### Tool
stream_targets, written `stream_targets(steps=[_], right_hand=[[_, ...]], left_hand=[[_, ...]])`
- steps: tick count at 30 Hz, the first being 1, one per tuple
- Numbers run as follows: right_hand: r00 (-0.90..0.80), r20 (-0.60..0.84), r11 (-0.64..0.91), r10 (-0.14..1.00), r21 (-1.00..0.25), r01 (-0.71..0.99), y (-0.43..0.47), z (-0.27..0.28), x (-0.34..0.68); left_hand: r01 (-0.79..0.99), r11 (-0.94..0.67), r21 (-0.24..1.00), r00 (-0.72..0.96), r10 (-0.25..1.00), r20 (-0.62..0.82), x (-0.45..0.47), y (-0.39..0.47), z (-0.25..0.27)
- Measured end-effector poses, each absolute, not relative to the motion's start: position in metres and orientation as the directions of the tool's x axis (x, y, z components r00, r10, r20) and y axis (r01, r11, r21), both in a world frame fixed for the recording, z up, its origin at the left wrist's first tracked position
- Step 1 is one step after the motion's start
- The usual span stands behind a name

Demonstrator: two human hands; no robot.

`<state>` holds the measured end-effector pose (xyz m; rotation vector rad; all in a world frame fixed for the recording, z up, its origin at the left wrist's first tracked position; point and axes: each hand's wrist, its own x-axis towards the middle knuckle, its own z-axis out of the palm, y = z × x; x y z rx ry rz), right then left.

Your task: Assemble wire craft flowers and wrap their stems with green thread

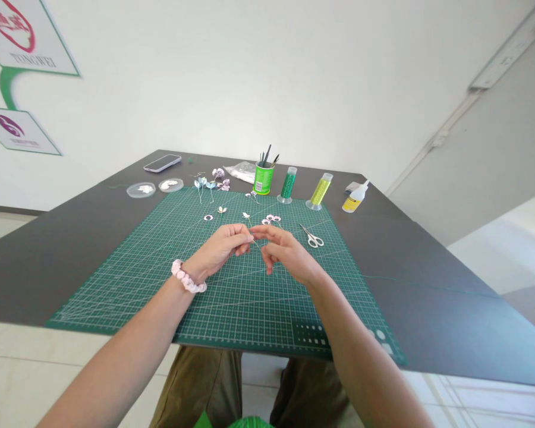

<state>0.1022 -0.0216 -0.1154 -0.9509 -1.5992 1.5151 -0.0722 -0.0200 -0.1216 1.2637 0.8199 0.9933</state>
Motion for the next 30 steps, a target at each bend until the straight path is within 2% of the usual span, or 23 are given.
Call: stream_targets(steps=[9, 21, 26, 30], right_hand=[[-0.502, 0.063, 0.069, 0.862, -0.998, -0.006, -0.0191, -0.1186, 0.1014], [-0.577, -0.017, -0.114, 0.817, -0.985, -0.132, -0.0206, -0.1178, 0.1017], [-0.545, -0.029, -0.115, 0.838, -0.985, -0.125, -0.0217, -0.1162, 0.1], [-0.541, -0.064, -0.113, 0.839, -0.992, -0.058, -0.0221, -0.1161, 0.1003]], left_hand=[[-0.121, 0.009, 0.993, 0.368, 0.929, 0.036, -0.0691, -0.0218, -0.1211], [-0.107, 0.019, 0.994, 0.383, 0.924, 0.023, -0.0706, -0.0207, -0.1231], [-0.114, 0.025, 0.993, 0.368, 0.93, 0.019, -0.0695, -0.0217, -0.1217], [-0.072, 0.012, 0.997, 0.362, 0.932, 0.015, -0.0684, -0.0224, -0.1199]])
